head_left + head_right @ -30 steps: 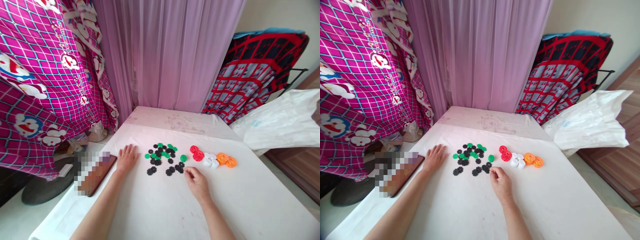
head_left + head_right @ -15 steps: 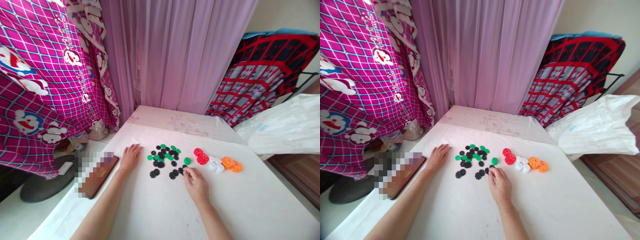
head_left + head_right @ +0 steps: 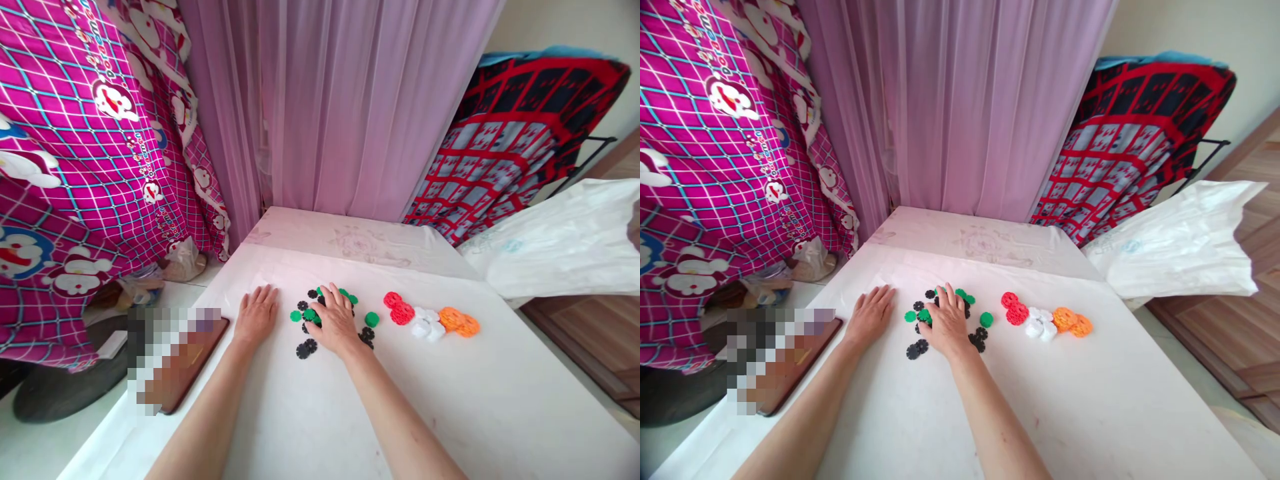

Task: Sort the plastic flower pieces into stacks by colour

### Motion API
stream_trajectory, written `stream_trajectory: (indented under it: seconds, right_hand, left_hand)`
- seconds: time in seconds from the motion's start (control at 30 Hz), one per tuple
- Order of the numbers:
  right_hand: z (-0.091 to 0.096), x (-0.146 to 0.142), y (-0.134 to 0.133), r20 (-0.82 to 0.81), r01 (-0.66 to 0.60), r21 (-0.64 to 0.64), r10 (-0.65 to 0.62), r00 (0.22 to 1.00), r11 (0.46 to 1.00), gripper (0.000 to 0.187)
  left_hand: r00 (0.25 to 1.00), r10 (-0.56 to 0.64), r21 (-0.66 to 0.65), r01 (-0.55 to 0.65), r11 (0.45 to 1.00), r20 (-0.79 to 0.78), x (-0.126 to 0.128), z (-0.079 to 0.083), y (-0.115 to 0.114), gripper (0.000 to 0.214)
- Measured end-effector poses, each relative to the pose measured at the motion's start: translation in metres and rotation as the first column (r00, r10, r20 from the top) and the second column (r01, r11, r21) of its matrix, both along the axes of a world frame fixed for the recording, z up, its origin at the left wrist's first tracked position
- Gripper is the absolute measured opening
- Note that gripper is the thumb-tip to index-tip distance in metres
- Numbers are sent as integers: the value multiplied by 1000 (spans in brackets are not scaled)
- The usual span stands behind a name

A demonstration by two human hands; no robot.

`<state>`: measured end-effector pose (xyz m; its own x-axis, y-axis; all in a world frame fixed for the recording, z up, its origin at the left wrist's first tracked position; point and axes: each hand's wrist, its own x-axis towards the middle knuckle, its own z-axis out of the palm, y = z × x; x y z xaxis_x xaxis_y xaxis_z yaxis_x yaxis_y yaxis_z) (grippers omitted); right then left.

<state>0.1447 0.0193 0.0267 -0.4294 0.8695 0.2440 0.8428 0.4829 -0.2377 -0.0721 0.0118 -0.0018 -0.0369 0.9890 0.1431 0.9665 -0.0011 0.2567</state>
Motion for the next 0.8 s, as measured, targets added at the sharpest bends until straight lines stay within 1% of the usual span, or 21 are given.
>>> stream_trajectory:
  seconds: [0.13, 0.23, 0.33, 0.4, 0.43, 0.5, 0.53, 0.6, 0.63, 0.67, 0.73, 0.8]
  right_hand:
    - [-4, -2, 3, -35, 36, -25, -37, 999, 999, 19]
    - [-9, -7, 3, -91, 59, -11, -60, 994, 998, 15]
    - [-12, -10, 0, -141, 46, 56, -37, 989, 997, 9]
    - [-13, -4, -1, -195, 67, 126, -41, 980, 990, 9]
    - [-13, 3, -2, -230, 96, 166, -56, 972, 981, 10]
    - [-15, 28, -2, -300, 193, 251, -113, 947, 949, 13]
    - [-16, 44, -2, -331, 255, 288, -154, 931, 923, 14]
    - [-20, 79, -1, -376, 394, 337, -261, 889, 855, 17]
    - [-21, 96, -2, -380, 441, 345, -306, 873, 828, 17]
    - [-23, 110, -2, -378, 467, 348, -334, 863, 813, 18]
    - [-26, 127, -5, -355, 482, 345, -364, 861, 805, 18]
    - [-27, 130, -9, -318, 463, 340, -364, 876, 818, 16]
  left_hand:
    - [1000, 8, -10, -8, 1000, -19, 1, 3, 0, 49]
    - [999, 16, -18, -17, 1000, -44, 2, 4, 0, 48]
    - [997, 21, -32, -24, 999, -68, 2, 5, -1, 49]
    - [997, 26, -41, -30, 999, -73, 2, 6, -1, 50]
    - [997, 28, -46, -31, 998, -75, 2, 6, -1, 50]
    - [997, 25, -55, -29, 998, -79, 1, 7, -2, 50]
    - [996, 23, -55, -28, 998, -82, 0, 7, -2, 51]
    - [996, 22, -45, -26, 999, -85, -1, 6, -1, 51]
    - [996, 21, -38, -24, 999, -85, -2, 5, 0, 51]
    - [996, 19, -28, -21, 999, -83, -3, 4, 0, 50]
    - [997, 8, 0, -8, 1000, -77, -5, 1, 1, 49]
    - [997, 2, 21, 0, 1000, -75, -7, -3, 2, 49]
